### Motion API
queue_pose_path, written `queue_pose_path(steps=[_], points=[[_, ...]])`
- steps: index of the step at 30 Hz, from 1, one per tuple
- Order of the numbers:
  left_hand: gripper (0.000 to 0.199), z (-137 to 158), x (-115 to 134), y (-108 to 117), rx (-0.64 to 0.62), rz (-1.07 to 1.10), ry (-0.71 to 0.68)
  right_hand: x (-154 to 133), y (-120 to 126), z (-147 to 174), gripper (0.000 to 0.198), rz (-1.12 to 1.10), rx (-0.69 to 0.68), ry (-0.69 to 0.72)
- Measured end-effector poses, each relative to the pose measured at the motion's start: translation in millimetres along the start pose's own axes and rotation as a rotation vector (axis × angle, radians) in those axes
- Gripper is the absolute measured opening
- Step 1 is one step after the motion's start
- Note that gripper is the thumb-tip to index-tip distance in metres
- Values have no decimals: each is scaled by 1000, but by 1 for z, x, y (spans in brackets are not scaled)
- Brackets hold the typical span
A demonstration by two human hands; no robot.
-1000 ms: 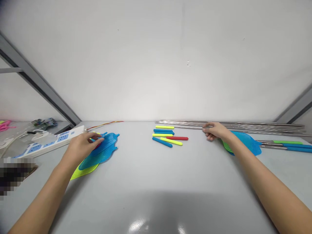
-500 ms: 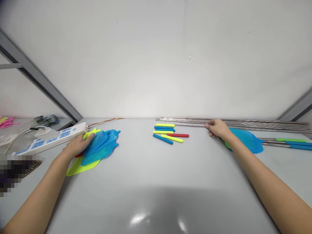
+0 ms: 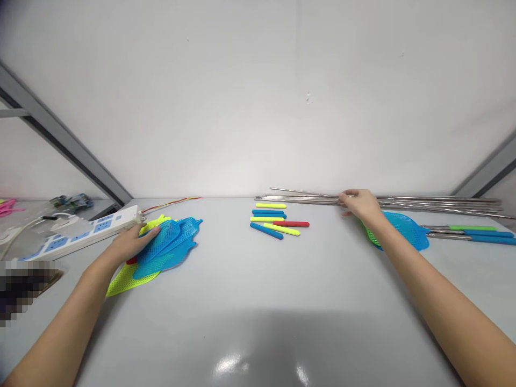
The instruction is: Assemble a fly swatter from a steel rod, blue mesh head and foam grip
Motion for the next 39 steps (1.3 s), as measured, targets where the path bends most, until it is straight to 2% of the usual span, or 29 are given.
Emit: queue_pose_path(steps=[4,8,10,17,26,29,33,36,39], points=[[34,5,6,1,-17,3,-9,3,9,-1,27,-123,124,34],[61,9,11,-1,-57,27,-30,13,11,-2,28,-275,179,-4],[66,10,11,-2,-71,37,-33,17,11,-5,29,-346,203,-28],[67,9,11,-6,-96,53,-33,18,11,-6,29,-468,327,8],[67,8,11,-6,-81,84,-41,-3,6,10,8,-503,345,121],[66,12,14,2,-24,106,-33,-15,-3,18,8,-533,298,171],[62,25,25,25,145,165,-67,-35,-20,36,10,-578,216,230],[53,43,48,46,298,241,-166,-50,-36,52,10,-603,132,267],[45,71,83,57,417,312,-334,-61,-51,68,10,-614,33,289]])
Point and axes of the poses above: each hand's wrist, its own z-axis away from the middle knuckle, its own y-axis out of the back of the hand, x = y × z, the point moved 9 cm from there along -z, towards the middle knuckle, and after that the axes turned 1 degree about y, right-handed, at the moved point
